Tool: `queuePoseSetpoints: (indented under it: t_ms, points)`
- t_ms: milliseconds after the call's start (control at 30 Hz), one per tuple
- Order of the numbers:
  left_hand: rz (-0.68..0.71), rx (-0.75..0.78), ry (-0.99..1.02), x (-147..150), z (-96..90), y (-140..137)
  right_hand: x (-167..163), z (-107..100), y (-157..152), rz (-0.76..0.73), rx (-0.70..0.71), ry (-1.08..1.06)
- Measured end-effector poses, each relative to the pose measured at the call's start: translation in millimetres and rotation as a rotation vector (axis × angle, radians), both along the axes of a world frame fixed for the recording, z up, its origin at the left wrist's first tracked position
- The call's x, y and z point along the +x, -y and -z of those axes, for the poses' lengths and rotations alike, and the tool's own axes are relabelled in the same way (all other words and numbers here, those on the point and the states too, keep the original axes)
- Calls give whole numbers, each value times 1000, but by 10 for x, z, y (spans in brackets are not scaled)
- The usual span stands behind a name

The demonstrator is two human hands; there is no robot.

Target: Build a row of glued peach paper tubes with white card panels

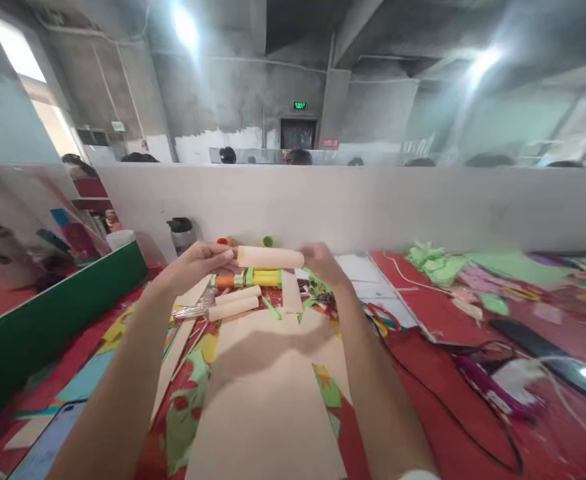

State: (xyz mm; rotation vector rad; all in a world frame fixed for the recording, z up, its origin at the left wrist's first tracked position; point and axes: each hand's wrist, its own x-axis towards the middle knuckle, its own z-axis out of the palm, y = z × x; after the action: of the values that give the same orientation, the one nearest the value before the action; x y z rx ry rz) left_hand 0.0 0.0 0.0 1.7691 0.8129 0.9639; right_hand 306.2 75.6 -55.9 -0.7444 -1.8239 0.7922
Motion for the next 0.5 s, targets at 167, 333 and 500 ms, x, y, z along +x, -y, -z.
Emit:
queuePoseSetpoints:
  t_ms: [167,333,500]
  points:
    - [-159,16,-49,31,34,-41,-15,-30,20,12,-2,36]
    - [-280,133,-142,22,149,-182,-53,-81,58,1,2,57]
    - [-233,158,-62,28,244,-250,-85,-150,123,33,68,84]
